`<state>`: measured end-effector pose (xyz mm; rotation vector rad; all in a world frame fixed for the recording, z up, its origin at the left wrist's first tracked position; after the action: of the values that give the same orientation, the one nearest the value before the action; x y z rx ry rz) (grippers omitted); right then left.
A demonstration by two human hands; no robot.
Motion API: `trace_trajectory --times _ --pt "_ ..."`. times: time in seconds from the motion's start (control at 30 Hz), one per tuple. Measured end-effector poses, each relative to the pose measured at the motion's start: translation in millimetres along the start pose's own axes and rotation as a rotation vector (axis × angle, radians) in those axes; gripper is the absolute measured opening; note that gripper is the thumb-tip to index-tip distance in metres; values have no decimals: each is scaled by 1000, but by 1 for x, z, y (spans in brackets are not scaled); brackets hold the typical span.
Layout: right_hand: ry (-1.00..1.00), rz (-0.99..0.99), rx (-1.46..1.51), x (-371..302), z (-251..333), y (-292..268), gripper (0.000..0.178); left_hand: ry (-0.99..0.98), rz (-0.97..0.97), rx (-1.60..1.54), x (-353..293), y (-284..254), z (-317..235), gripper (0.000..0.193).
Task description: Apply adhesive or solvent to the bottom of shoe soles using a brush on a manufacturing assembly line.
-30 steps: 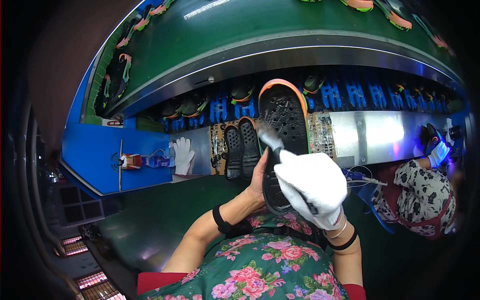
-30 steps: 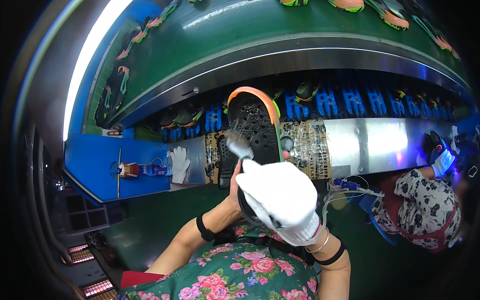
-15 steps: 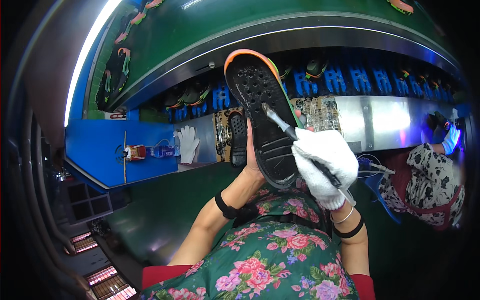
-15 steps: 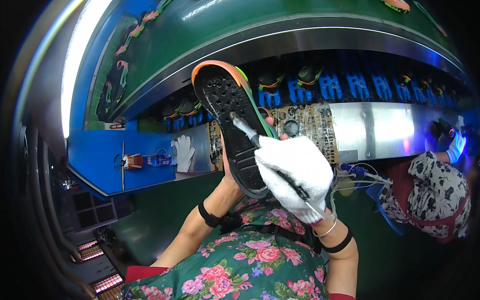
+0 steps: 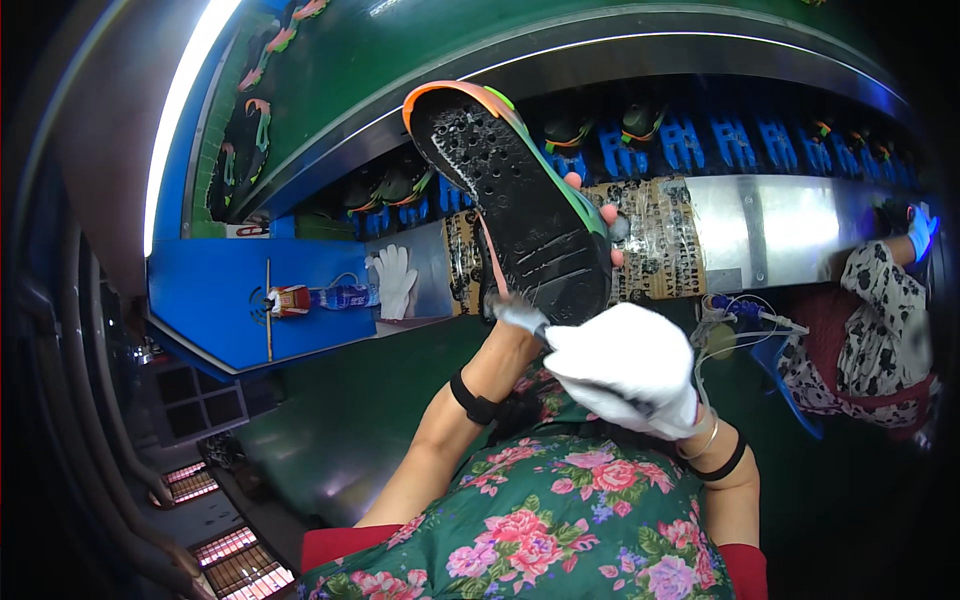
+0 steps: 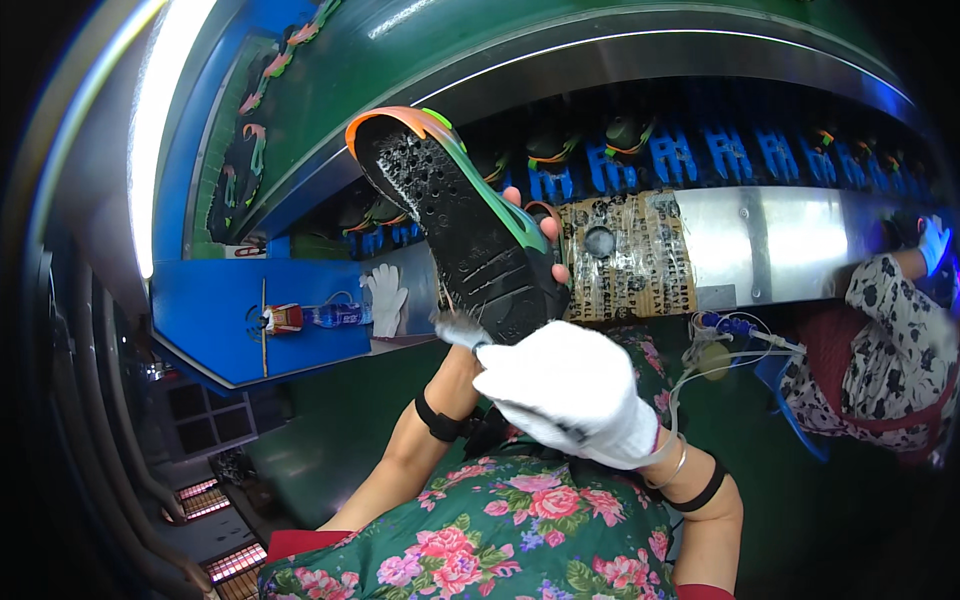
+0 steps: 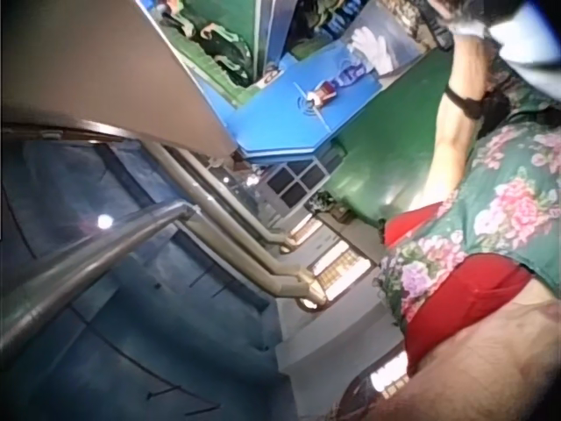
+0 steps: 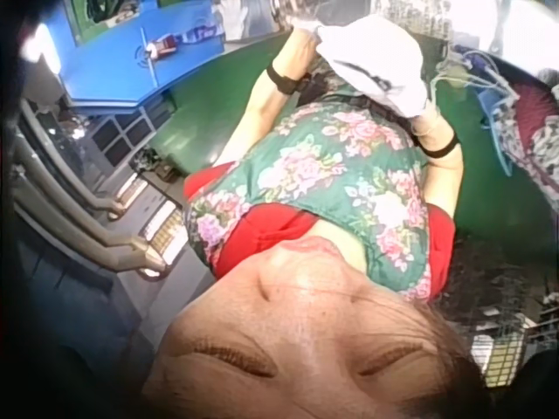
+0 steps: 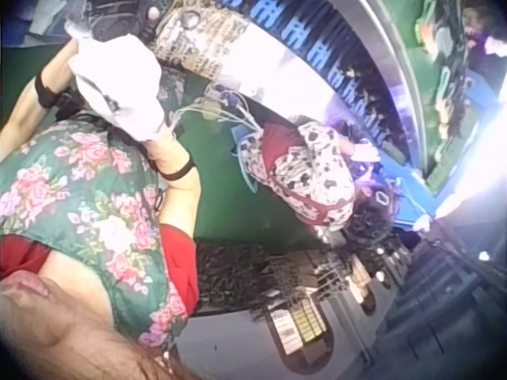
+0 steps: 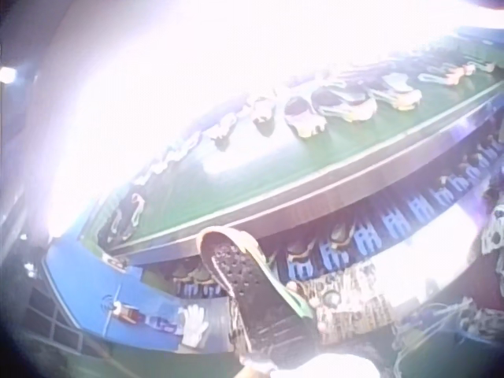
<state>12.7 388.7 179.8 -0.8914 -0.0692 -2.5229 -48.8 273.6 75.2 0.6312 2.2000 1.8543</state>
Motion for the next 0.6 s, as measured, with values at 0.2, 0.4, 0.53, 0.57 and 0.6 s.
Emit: trace_trajectory --times 0.2,0.4,0.53,0.57,0.6 --pt "45 -36 -19 -9 -11 -15 36 40 -29 5 5 5 -1 91" --pt "160 6 190 -3 -18 -11 21 12 -49 50 -2 7 -9 104" --pt "-21 -14 -142 -11 -14 -12 26 49 -230 209 -6 -2 -17 107" --pt "-52 54 -141 -18 -11 -2 31 50 -233 205 -7 -1 -19 107" --pt "-14 71 -36 -18 -11 0 30 14 -222 183 -9 -1 -17 107"
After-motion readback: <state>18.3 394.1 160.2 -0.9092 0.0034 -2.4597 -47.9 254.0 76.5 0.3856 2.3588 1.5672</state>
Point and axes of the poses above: each hand's wrist, its own x-axis towards the middle knuckle, its own y-axis out of the palm, z = x × y, the point moved 8 cm from there along x, towards the middle knuckle, and after that the axes turned 11 degrees about x, right-handed, at the moved point
